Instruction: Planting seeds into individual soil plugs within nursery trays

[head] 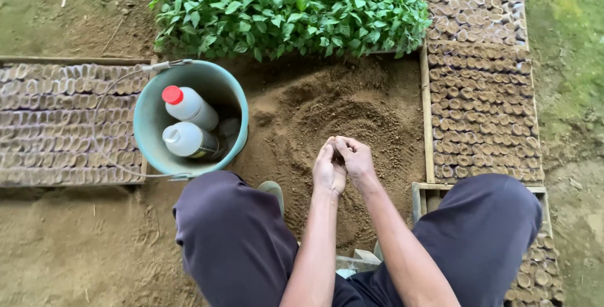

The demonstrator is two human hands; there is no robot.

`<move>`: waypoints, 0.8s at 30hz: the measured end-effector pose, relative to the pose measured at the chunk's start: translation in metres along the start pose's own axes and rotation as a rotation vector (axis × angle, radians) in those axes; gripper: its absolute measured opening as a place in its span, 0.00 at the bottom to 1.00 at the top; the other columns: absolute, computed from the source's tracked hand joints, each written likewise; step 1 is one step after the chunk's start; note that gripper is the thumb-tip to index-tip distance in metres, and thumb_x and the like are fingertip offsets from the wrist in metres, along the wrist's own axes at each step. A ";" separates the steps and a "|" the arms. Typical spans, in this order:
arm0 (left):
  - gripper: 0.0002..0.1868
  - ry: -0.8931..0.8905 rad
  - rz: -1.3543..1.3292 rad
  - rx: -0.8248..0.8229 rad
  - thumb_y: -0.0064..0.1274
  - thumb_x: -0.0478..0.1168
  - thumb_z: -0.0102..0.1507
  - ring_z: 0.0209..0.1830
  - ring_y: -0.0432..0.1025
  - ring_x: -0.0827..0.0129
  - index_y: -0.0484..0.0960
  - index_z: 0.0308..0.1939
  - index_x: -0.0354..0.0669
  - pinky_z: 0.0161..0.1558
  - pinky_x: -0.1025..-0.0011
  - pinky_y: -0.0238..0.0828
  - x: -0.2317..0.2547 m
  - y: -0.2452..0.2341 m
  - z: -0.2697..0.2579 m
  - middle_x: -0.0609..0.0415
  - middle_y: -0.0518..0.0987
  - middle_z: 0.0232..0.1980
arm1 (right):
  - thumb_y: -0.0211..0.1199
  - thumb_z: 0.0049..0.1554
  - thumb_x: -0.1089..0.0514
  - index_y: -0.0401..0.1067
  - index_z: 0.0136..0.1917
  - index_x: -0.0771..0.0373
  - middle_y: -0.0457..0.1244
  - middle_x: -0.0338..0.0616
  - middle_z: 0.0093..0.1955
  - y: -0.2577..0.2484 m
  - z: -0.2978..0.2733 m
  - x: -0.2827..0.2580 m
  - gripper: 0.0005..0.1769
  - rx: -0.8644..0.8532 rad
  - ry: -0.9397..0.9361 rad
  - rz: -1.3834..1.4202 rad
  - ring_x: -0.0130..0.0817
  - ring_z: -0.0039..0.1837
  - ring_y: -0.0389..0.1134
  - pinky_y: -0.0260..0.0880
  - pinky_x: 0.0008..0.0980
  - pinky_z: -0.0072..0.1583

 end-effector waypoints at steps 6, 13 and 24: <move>0.15 -0.094 -0.035 -0.108 0.45 0.41 0.74 0.43 0.80 0.47 0.79 0.62 0.44 0.49 0.56 0.83 -0.031 0.018 0.001 0.39 0.82 0.49 | 0.70 0.59 0.50 0.82 0.53 0.56 0.72 0.44 0.44 -0.027 0.003 0.023 0.12 0.129 0.074 0.108 0.32 0.46 0.71 0.76 0.34 0.49; 0.16 -0.200 -0.031 -0.151 0.45 0.41 0.73 0.47 0.78 0.49 0.79 0.62 0.41 0.54 0.57 0.81 -0.062 0.026 -0.001 0.42 0.82 0.51 | 0.69 0.61 0.50 0.81 0.51 0.57 0.71 0.43 0.43 -0.066 0.000 0.058 0.11 0.315 0.166 0.257 0.29 0.44 0.69 0.76 0.33 0.48; 0.16 -0.321 0.104 -0.055 0.46 0.47 0.72 0.47 0.81 0.52 0.83 0.59 0.47 0.46 0.60 0.80 -0.099 0.017 0.005 0.42 0.85 0.50 | 0.68 0.59 0.53 0.81 0.46 0.56 0.69 0.44 0.34 -0.133 -0.030 0.071 0.06 0.629 0.188 0.115 0.26 0.30 0.67 0.72 0.24 0.36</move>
Point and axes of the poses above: each hand's wrist, its own z-axis towards the middle knuckle, its own y-axis out of the palm, x = y × z, the point moved 10 cm from there along z, towards the middle knuckle
